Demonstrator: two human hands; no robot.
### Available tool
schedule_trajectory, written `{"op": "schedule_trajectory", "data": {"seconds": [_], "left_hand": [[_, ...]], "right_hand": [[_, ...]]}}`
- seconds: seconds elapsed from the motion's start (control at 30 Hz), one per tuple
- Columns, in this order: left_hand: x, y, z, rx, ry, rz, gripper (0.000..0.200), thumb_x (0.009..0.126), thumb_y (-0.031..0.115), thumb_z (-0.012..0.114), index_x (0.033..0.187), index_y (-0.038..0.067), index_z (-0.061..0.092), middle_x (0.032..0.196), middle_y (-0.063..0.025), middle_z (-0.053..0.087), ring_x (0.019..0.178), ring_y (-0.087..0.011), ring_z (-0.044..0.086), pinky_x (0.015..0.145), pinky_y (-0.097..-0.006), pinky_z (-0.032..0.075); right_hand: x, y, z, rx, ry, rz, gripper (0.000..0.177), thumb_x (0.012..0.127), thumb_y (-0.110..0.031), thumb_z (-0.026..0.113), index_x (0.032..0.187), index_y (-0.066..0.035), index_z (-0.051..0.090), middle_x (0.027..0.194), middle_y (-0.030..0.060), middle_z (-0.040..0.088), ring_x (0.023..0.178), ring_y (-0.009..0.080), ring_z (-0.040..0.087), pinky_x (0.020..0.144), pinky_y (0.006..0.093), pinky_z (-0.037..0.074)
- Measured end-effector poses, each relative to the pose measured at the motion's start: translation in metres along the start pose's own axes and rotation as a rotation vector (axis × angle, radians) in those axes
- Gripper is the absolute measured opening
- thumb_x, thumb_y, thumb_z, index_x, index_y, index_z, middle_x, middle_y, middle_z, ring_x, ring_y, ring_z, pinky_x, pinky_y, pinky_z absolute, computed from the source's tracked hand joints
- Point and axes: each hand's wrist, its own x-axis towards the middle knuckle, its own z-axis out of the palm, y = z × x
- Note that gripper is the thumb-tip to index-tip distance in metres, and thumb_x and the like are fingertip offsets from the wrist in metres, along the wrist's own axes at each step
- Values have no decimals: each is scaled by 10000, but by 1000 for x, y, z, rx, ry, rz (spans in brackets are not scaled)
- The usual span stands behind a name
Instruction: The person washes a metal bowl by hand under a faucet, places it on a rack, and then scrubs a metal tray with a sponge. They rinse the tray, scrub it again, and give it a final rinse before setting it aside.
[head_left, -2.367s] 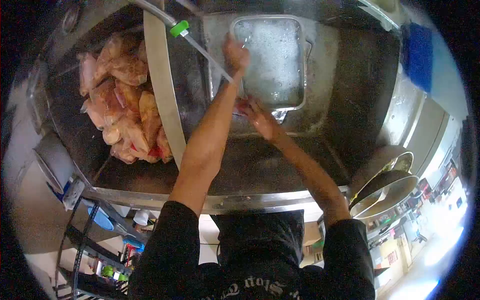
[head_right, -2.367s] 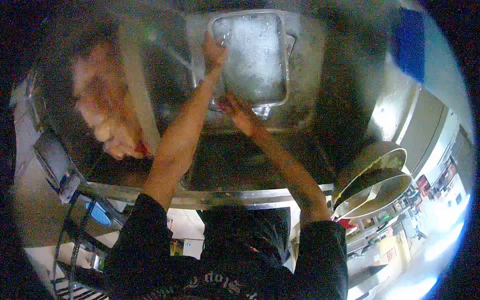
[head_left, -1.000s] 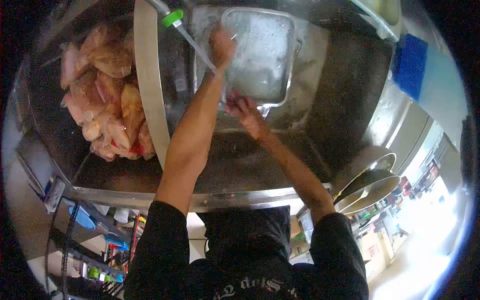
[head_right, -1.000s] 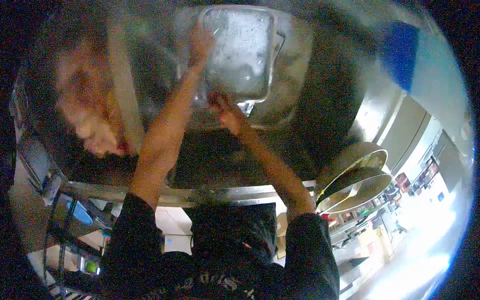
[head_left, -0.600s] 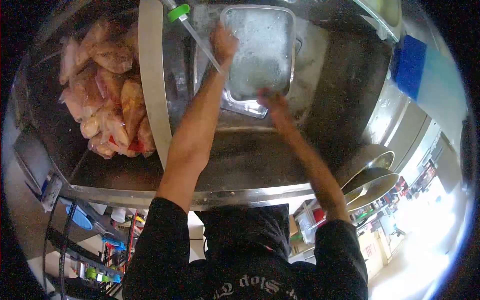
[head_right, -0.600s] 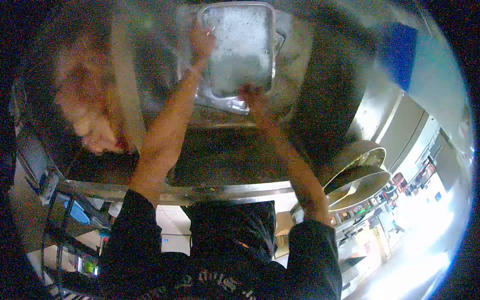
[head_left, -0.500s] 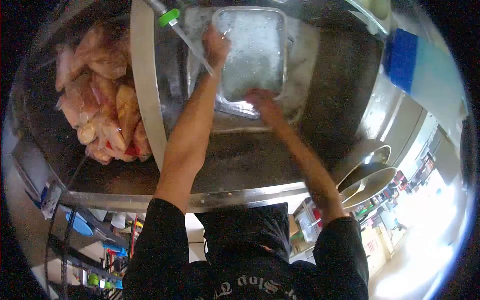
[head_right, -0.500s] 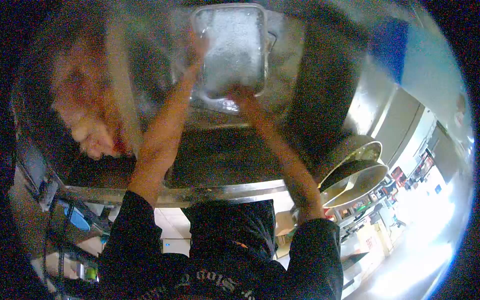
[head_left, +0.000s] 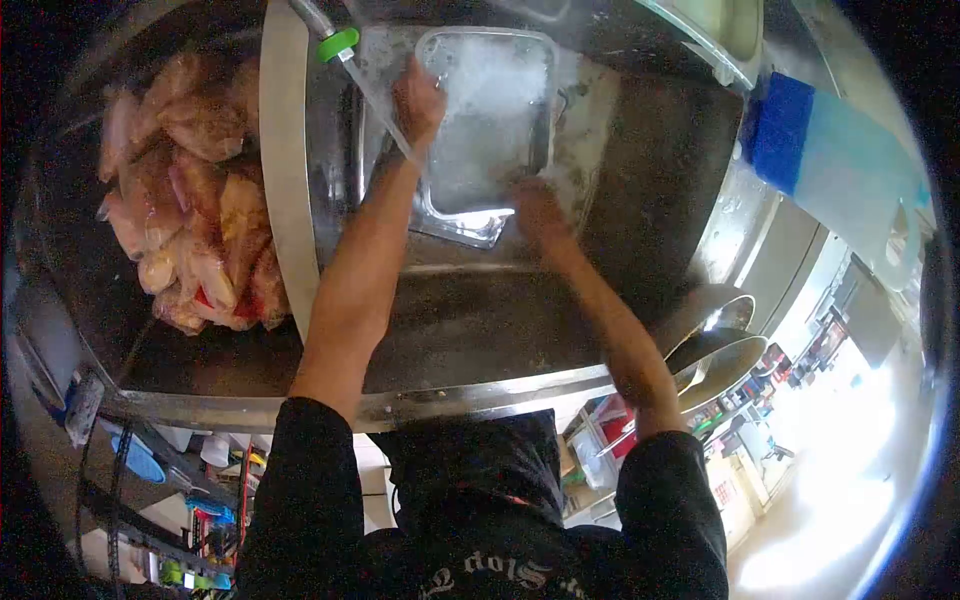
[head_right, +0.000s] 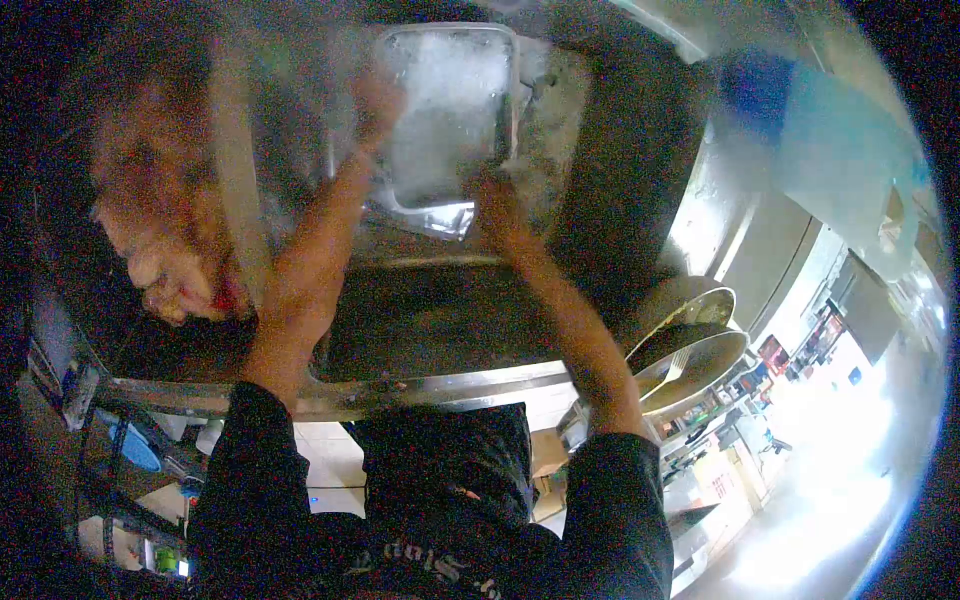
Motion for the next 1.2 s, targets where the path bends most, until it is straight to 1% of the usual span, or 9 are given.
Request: {"op": "schedule_trajectory", "data": {"seconds": [0.27, 0.47, 0.53, 0.67, 0.73, 0.87, 0.97, 1.03, 1.2], "left_hand": [[1, -8, -1, -141, -36, 55, 320, 625, 27, 600, 908, -12, 455, 652, -200, 567, 635, -367, 578, 571, -430, 467], [-1, 9, -8, 83, -19, -9, 343, 634, 20, 585, 943, -2, 438, 618, -196, 556, 618, -361, 577, 542, -427, 466], [-9, 10, -18, 20, 12, 17, 361, 639, 22, 582, 969, -7, 438, 631, -199, 559, 628, -366, 576, 546, -426, 467], [-16, -14, -2, -154, 92, -82, 408, 651, 28, 578, 1031, -20, 436, 696, -215, 574, 689, -381, 575, 575, -439, 469], [-19, 1, -13, 148, -14, -228, 385, 657, 25, 575, 1017, -21, 447, 702, -199, 577, 692, -372, 577, 579, -431, 468], [-14, 5, -20, 114, -83, -174, 369, 665, 40, 568, 1009, -30, 455, 666, -202, 562, 659, -368, 571, 573, -419, 465], [-11, 5, -21, 98, -88, -113, 358, 664, 40, 568, 995, -36, 455, 659, -209, 556, 654, -370, 569, 574, -425, 460], [-10, 1, -18, 84, -107, -75, 350, 663, 37, 567, 986, -37, 454, 660, -215, 556, 655, -373, 569, 576, -433, 455], [-11, 7, -21, 78, -110, -170, 328, 658, 20, 567, 965, -16, 458, 713, -223, 565, 683, -387, 565, 606, -453, 439]], "right_hand": [[2, 45, -23, -756, 321, -31, 466, 762, -92, 445, 1227, -111, 416, 1296, 153, 343, 1126, 332, 382, 931, 435, 325], [34, 24, -55, -559, 776, 239, 421, 786, -83, 460, 1201, -33, 406, 1245, 189, 386, 1109, 326, 404, 857, 434, 386], [0, 23, 0, 366, 694, 412, 364, 801, -75, 467, 1156, -4, 429, 1153, 200, 458, 1051, 320, 458, 822, 398, 415], [43, 54, -27, -51, 656, 360, 320, 860, -155, 415, 1132, 13, 439, 1098, 186, 499, 1000, 318, 498, 818, 385, 415], [68, 39, -103, 425, 798, -112, 388, 907, -263, 327, 1148, 26, 422, 1108, 180, 492, 989, 298, 509, 851, 360, 395], [20, 39, 18, 1721, 736, 530, 456, 923, -349, 261, 1098, 24, 456, 1051, 164, 522, 949, 259, 521, 828, 338, 405], [47, 59, 4, 1587, 638, 561, 504, 926, -385, 221, 1116, 17, 459, 1075, 145, 521, 964, 253, 512, 827, 352, 400], [80, 65, -81, 499, 601, 259, 545, 920, -423, 211, 1169, 10, 428, 1111, 138, 499, 987, 237, 497, 834, 343, 396], [20, 30, -17, 1023, 706, 326, 438, 925, -333, 272, 1120, 20, 442, 1047, 204, 500, 952, 332, 496, 836, 372, 390]]}}
